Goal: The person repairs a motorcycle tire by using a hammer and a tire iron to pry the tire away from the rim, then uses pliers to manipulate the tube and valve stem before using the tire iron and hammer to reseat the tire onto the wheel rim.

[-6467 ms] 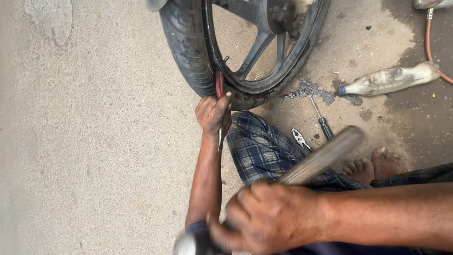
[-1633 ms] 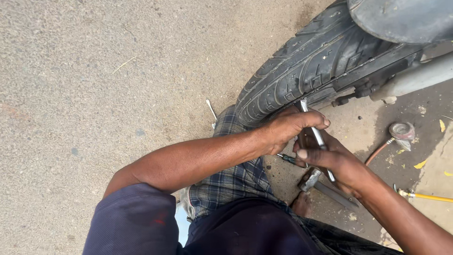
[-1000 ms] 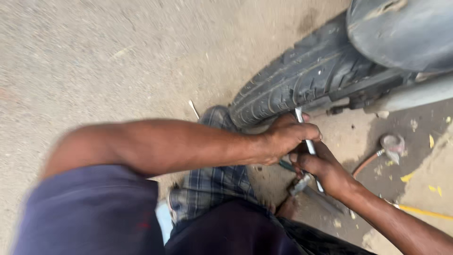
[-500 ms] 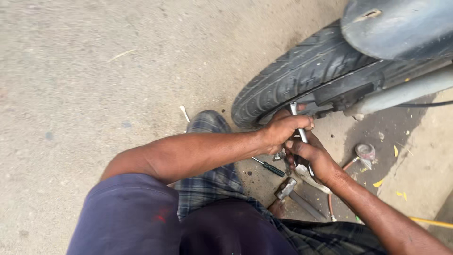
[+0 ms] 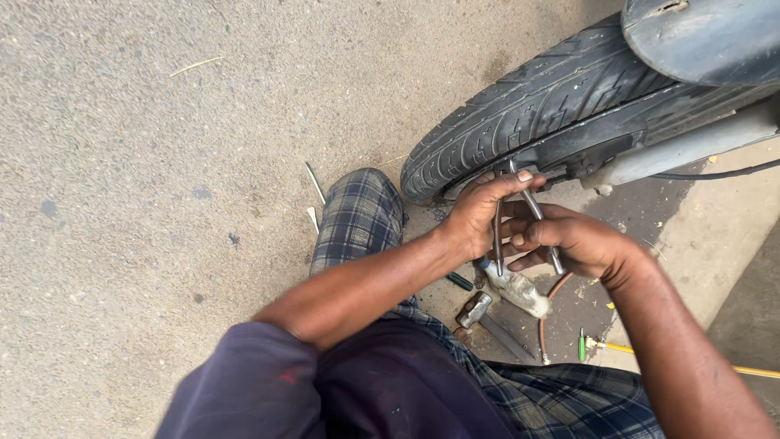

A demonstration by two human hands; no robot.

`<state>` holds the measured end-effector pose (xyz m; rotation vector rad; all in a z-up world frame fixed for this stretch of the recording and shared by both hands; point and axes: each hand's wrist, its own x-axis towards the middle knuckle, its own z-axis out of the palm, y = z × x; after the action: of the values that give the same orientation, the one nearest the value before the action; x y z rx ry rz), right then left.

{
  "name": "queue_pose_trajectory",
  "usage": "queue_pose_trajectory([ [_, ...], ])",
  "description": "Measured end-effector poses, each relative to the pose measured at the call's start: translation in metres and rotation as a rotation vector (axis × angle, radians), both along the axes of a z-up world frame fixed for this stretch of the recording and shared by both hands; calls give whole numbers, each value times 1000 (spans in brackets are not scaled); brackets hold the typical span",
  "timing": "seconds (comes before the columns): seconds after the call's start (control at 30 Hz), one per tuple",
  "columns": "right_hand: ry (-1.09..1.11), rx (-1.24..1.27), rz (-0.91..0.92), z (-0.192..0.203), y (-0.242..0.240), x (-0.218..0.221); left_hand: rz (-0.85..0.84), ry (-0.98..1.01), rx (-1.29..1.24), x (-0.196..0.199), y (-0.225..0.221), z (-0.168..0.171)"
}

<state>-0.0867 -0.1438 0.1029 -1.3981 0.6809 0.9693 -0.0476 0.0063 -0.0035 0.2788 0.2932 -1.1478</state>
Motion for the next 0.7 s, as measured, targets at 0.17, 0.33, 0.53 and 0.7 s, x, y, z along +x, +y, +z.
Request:
queue_pose_trajectory([
  [0.17, -41, -722, 457, 32, 16, 22, 224, 22, -212, -11, -26, -20],
  [0.33, -615, -1748, 860, 59, 100, -30, 332, 7, -279, -14, -37, -36],
  [0.53, -702, -1623, 604, 37, 86, -53, 243, -47, -227, -11, -21, -53],
  [0.7, -609, -1364, 306, 17, 67, -46, 228, 36, -414, -12, -23, -54],
])
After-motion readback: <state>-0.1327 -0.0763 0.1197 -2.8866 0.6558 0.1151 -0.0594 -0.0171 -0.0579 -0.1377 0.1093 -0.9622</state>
